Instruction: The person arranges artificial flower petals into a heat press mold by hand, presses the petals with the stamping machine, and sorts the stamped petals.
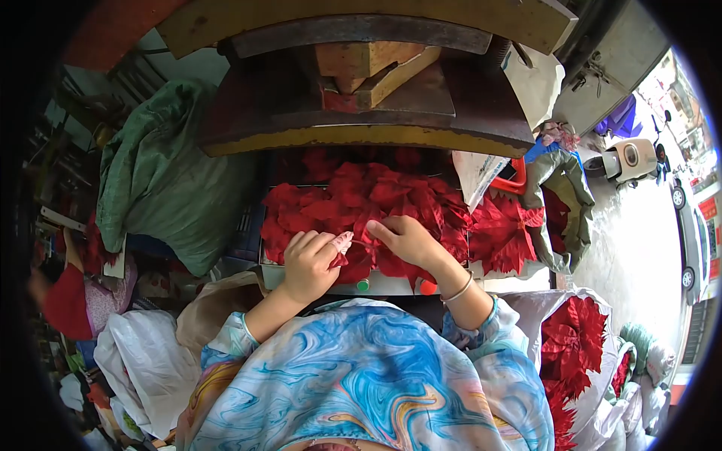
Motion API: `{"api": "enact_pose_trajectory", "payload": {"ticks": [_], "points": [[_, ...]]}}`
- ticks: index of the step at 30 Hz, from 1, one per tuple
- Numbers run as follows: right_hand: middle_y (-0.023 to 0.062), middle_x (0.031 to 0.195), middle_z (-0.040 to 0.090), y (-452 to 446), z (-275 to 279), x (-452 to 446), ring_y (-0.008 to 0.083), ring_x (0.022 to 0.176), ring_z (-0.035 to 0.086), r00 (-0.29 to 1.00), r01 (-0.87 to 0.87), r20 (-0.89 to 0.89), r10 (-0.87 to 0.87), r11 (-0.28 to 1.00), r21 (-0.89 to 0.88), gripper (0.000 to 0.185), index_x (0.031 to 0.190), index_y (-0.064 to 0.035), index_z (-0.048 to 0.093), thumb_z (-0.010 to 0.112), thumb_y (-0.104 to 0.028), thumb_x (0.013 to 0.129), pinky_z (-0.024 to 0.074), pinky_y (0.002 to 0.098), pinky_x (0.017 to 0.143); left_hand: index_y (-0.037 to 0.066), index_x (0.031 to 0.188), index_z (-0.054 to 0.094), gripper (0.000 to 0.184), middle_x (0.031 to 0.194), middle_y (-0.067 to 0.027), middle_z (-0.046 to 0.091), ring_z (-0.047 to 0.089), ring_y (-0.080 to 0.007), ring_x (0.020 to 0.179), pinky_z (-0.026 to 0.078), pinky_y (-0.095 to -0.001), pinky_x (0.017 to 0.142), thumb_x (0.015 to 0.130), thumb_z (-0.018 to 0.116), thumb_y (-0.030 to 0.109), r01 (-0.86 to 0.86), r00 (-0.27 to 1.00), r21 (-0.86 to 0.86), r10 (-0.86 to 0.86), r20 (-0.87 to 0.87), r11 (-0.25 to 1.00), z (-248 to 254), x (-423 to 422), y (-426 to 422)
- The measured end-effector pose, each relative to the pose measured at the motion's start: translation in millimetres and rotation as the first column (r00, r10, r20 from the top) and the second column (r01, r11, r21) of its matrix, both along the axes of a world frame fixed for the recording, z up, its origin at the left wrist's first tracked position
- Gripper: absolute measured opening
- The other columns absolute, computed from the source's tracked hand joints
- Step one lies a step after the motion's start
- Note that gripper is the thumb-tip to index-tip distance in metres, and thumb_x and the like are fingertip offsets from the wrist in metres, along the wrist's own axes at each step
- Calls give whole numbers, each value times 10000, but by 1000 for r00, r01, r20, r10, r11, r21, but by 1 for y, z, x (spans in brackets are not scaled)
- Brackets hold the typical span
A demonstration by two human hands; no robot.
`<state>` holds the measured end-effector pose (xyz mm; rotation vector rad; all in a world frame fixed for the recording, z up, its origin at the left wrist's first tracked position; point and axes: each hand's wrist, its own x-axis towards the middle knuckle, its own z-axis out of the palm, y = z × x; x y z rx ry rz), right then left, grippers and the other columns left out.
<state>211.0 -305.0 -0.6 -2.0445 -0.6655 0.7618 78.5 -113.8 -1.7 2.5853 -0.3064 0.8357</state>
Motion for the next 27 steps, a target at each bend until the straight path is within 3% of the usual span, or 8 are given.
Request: {"api": "enact_pose_trajectory", "payload": {"ticks": [1,4,11,16,19,21,24,27], "points": [[200,754,627,-1,-5,0,254,702,614,1000,-1,-2,1,1000,0,454,914,36,664,558,-399,990,472,381,675,64,1037,725,404,855,-64,639,584,-257,731,431,-384,629,633,712,49,6,1000,12,-6,15,1000,-2,-1,1],[-3,676,525,-8,-11,-11,80,633,478,978,179,-125,-168,980,85,438,943,33,677,542,-378,1016,412,253,582,64,1053,725,418,849,-60,634,580,-251,726,428,-383,627,636,723,56,-17,999,7,17,45,1000,-2,-7,7],[-22,710,501,-11,-23,-21,80,625,443,827,249,-562,-26,913,324,362,909,-14,638,525,-336,1029,403,248,584,73,1057,715,375,862,-29,622,569,-223,730,426,-372,651,684,715,109,65,997,5,-65,36,998,-12,-9,4],[-51,728,527,-6,-34,-24,70,625,496,844,161,-531,76,908,386,227,927,-27,646,616,-244,986,424,255,592,76,1160,686,477,853,-38,631,581,-239,746,437,-373,669,683,696,79,144,988,-11,-145,-61,989,-17,-11,4],[-16,707,583,-2,-27,-31,121,587,574,959,183,-267,-92,922,341,134,899,-31,662,688,-161,914,460,295,554,80,1297,616,590,794,-55,624,581,-255,724,448,-380,671,712,677,43,145,984,-100,-154,-89,984,-10,-12,0],[46,687,613,2,-12,-41,204,563,621,857,-12,509,-87,982,188,76,856,-44,680,714,-109,835,491,341,526,84,1391,539,664,778,-98,638,612,-292,744,475,-396,694,741,657,14,115,973,-192,-149,-174,975,-4,-11,-6],[87,692,616,7,-5,-57,265,576,625,813,-39,576,-82,980,195,58,820,-61,686,713,-77,770,505,375,535,79,1323,580,562,841,-138,677,656,-325,834,512,-430,737,776,701,36,-150,817,-283,-42,-574,947,-3,0,-6],[88,680,609,3,-12,-55,233,524,603,818,-49,568,-91,973,227,52,813,-56,692,686,-64,761,486,345,508,72,1170,652,444,861,-133,681,651,-319,843,513,-428,750,731,690,16,67,950,-228,-132,-282,971,-19,5,-3]]}}
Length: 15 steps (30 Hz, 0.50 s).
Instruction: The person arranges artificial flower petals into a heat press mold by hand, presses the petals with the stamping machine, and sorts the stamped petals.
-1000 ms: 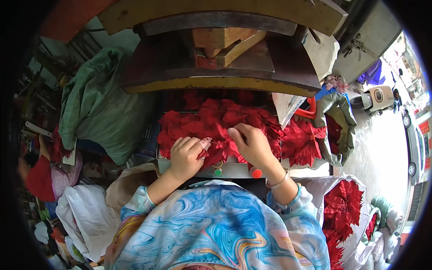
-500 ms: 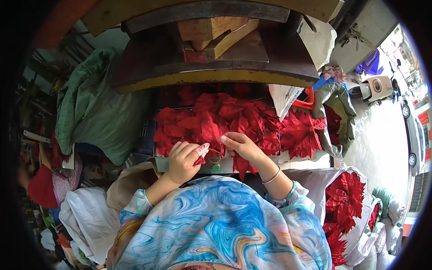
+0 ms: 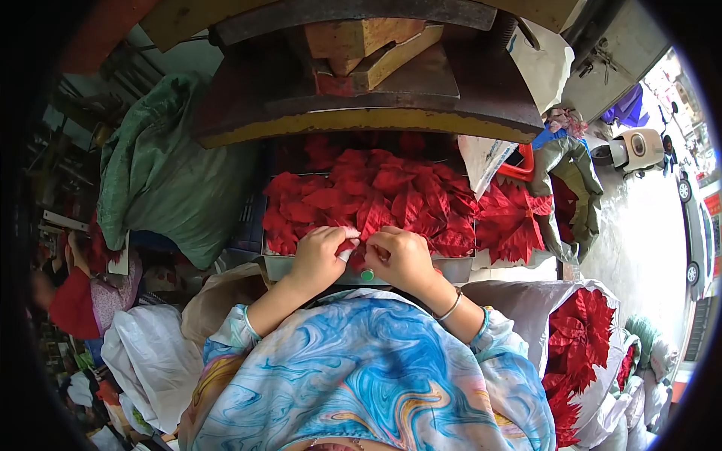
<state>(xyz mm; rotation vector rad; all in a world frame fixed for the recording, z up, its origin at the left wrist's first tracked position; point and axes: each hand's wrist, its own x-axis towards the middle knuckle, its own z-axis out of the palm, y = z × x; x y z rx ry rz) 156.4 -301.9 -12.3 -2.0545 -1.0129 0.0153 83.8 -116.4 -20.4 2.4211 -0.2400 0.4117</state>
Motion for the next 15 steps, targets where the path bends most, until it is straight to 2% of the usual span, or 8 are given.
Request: {"api": "enact_pose_trajectory", "payload": {"ticks": [1,2,3,7,10,12,13,15], "points": [[74,670,613,-3,-5,3,182,522,587,986,32,-164,-21,997,64,50,811,-41,693,667,-57,771,468,313,506,52,1029,668,352,885,-123,684,644,-310,854,502,-423,751,680,681,6,14,998,53,-17,57,998,2,-4,-1],[59,661,617,-7,-11,5,131,520,571,946,73,-324,-30,990,123,59,810,-27,694,649,-51,780,450,281,503,52,1029,668,352,885,-123,684,644,-310,854,502,-423,751,680,681,6,23,998,51,-26,57,998,6,-8,-3],[19,664,618,-12,-26,5,58,584,531,724,210,-690,-9,955,208,91,815,8,691,621,-50,810,407,235,525,48,1033,666,366,893,-117,683,641,-303,859,496,-420,750,670,683,7,77,993,117,-86,77,990,11,-12,-5],[-17,661,594,-51,-47,15,46,604,504,713,414,-661,-233,901,129,113,811,24,685,624,-62,851,386,223,541,40,1041,658,370,879,-117,684,642,-308,795,492,-418,702,673,703,24,67,975,124,-91,200,990,4,-16,4],[-16,769,557,-82,-40,16,47,694,474,793,419,-508,-336,906,54,167,1075,13,640,549,-46,949,396,219,611,30,1066,628,275,894,-148,693,684,-323,758,531,-391,687,801,701,29,-113,988,-39,116,103,993,11,-12,-1],[-12,823,521,-104,-48,24,56,741,451,815,408,-505,-283,900,155,231,1177,-12,587,467,-13,979,399,216,655,20,1076,606,209,916,-161,697,719,-283,786,549,-343,710,876,667,16,-180,984,-408,170,-61,895,14,-8,-2],[-13,836,512,-99,-22,21,67,747,455,830,440,-480,-283,862,253,232,1172,-16,577,425,-12,997,406,218,682,5,1042,608,154,903,-123,700,723,-210,797,547,-307,714,895,651,-9,-216,976,-475,184,-114,853,11,-5,-3],[12,868,549,-83,25,15,90,803,517,874,472,-344,-344,769,431,213,1144,8,569,402,-27,1016,442,235,776,-5,1024,607,122,902,-103,694,718,-191,794,547,-299,710,909,647,1,-177,982,-546,113,-149,819,9,1,-6]]}}
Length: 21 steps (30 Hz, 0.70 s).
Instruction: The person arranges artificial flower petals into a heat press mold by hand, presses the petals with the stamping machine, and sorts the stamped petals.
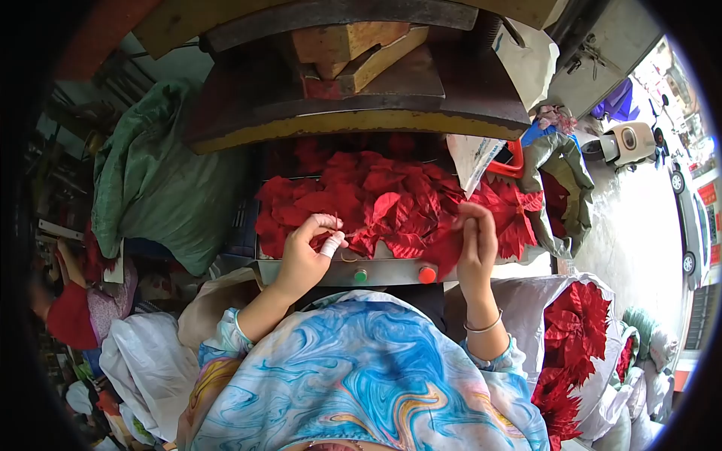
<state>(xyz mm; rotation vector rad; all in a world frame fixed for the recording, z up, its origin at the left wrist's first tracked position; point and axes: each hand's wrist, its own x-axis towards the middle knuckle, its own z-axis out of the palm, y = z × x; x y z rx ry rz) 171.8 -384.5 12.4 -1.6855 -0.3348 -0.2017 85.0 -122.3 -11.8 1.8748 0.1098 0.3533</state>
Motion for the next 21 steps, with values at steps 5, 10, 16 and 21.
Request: {"api": "enact_pose_trajectory", "payload": {"ticks": [5,10,16,21], "points": [[152,1087,642,32,47,-5,232,1012,621,833,-271,467,296,955,-121,258,1185,28,547,359,1,1010,450,388,1009,9,976,616,38,898,-69,674,686,-117,751,496,-225,589,945,624,29,79,973,-329,-145,-181,941,19,12,-12],[192,1203,633,69,-8,-14,315,1118,637,834,-488,167,526,844,-224,360,1318,30,481,431,29,961,474,429,989,33,973,626,43,851,-42,678,655,-89,707,464,-214,550,953,634,70,197,971,-332,-229,-61,923,30,8,-14],[200,970,641,48,-35,-31,396,912,631,825,-476,20,565,713,-514,291,1195,-16,542,534,-62,908,511,462,764,50,942,632,42,747,-47,644,572,-75,621,387,-204,501,953,635,91,66,981,-564,-157,-114,823,35,-5,15],[115,930,619,-75,-14,53,230,824,623,874,304,441,-204,938,-168,239,1134,-2,596,453,17,944,491,325,771,38,893,647,55,694,-53,657,515,-63,510,361,-197,459,919,662,84,-38,903,-317,-103,-417,948,33,-57,94]]}}
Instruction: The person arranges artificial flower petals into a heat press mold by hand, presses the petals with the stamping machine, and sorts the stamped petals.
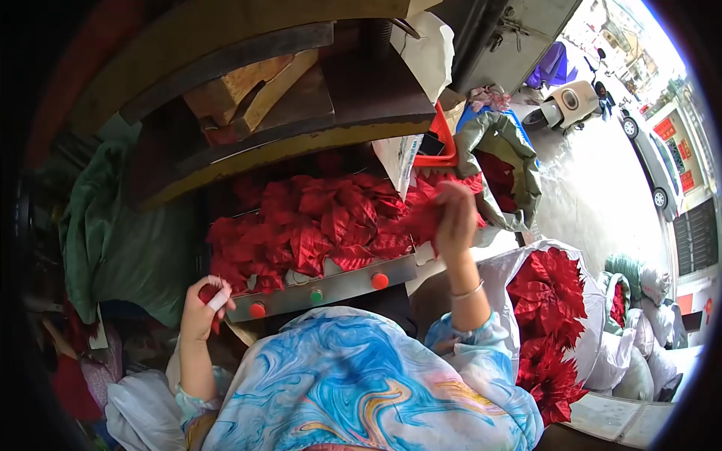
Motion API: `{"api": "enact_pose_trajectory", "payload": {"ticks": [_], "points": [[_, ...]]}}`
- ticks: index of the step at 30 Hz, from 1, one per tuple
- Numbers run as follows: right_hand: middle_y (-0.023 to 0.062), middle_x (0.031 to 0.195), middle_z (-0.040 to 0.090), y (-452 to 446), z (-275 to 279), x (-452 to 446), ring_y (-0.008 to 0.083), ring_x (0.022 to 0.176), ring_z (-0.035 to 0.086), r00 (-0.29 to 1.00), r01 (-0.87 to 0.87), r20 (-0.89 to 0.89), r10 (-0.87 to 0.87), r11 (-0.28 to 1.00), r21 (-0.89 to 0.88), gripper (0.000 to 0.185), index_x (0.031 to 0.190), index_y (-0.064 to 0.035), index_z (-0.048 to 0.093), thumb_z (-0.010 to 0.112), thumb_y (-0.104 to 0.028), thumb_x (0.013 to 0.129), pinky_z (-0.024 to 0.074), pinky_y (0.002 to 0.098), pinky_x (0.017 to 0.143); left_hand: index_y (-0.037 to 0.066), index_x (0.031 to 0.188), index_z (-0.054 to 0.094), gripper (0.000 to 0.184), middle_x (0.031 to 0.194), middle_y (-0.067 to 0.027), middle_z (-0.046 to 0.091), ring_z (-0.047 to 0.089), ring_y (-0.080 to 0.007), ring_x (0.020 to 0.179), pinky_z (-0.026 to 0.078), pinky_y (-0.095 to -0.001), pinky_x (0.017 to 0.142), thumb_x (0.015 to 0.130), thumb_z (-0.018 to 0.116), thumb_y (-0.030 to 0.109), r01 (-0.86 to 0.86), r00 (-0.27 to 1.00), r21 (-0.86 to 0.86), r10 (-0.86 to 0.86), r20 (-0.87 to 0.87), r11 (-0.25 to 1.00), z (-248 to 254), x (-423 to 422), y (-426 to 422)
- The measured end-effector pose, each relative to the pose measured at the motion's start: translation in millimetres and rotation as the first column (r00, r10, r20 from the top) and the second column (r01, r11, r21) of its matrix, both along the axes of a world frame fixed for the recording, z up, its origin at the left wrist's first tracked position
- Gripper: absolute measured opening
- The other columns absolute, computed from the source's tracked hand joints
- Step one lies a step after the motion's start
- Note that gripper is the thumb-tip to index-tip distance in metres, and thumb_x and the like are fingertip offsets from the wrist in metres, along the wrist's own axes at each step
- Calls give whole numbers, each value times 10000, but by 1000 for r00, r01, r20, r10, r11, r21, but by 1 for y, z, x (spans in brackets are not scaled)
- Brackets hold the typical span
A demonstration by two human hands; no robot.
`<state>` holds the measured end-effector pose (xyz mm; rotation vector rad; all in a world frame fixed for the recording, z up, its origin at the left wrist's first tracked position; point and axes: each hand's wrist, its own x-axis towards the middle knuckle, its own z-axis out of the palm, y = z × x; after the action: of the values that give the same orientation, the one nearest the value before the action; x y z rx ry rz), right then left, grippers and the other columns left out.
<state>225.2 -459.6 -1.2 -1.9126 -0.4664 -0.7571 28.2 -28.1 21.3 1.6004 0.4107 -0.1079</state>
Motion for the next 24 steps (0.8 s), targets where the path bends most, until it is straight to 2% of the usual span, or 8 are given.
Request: {"api": "enact_pose_trajectory", "payload": {"ticks": [4,5,10,13,15,19,20,24], "points": [[158,1179,625,-61,-64,63,328,1145,586,973,229,105,-204,864,-448,256,1196,-39,573,461,-33,966,385,477,1076,30,841,629,133,658,-49,660,507,-83,480,387,-255,465,869,715,128,133,931,304,-14,-365,943,-54,-52,48],[162,1241,611,-72,-104,68,351,1287,500,968,96,-187,-169,933,-346,276,1233,-49,557,504,-75,964,291,511,1149,30,841,629,133,658,-49,660,507,-83,480,387,-255,465,869,715,128,123,930,307,-1,-367,944,-77,-69,63],[208,1338,546,-55,-134,57,375,1305,476,943,122,-246,-223,923,-366,398,1331,-34,504,571,-152,957,355,493,1111,6,831,627,216,690,-165,665,691,-297,680,518,-414,642,804,773,164,414,719,550,110,-686,725,-143,-147,93],[188,1371,534,-55,-126,56,380,1327,452,956,244,-40,-292,862,-445,423,1344,-37,500,584,-194,960,311,514,1127,-21,826,637,293,718,-182,665,676,-321,661,514,-439,625,901,680,259,481,716,676,195,-670,558,-162,-165,96],[179,1385,526,-48,-110,51,376,1351,429,936,335,67,-345,815,-474,438,1361,-52,488,582,-221,968,256,545,1147,-26,853,649,335,804,-229,666,648,-411,770,502,-470,716,923,639,302,207,911,892,255,-326,402,-150,-138,78],[139,1090,645,17,-74,24,324,1048,598,993,95,-47,-110,965,-244,229,1143,-38,612,615,-89,920,430,439,962,33,890,679,207,778,-161,688,685,-331,722,515,-375,641,875,732,233,-279,960,712,183,210,644,-73,-26,-3],[129,1010,657,42,-68,14,313,971,615,996,-30,-91,14,983,-180,179,1081,-38,634,619,-56,904,450,423,912,38,900,686,177,815,-151,702,698,-315,759,528,-368,671,867,736,205,-277,950,606,119,288,745,-72,-2,-19],[103,907,651,119,-57,-24,299,883,610,950,-312,-124,286,888,-339,179,1014,-62,655,617,-7,848,447,401,823,63,995,695,288,969,-130,667,664,-347,855,543,-418,717,834,746,295,-251,892,728,-140,430,638,-87,82,-77]]}}
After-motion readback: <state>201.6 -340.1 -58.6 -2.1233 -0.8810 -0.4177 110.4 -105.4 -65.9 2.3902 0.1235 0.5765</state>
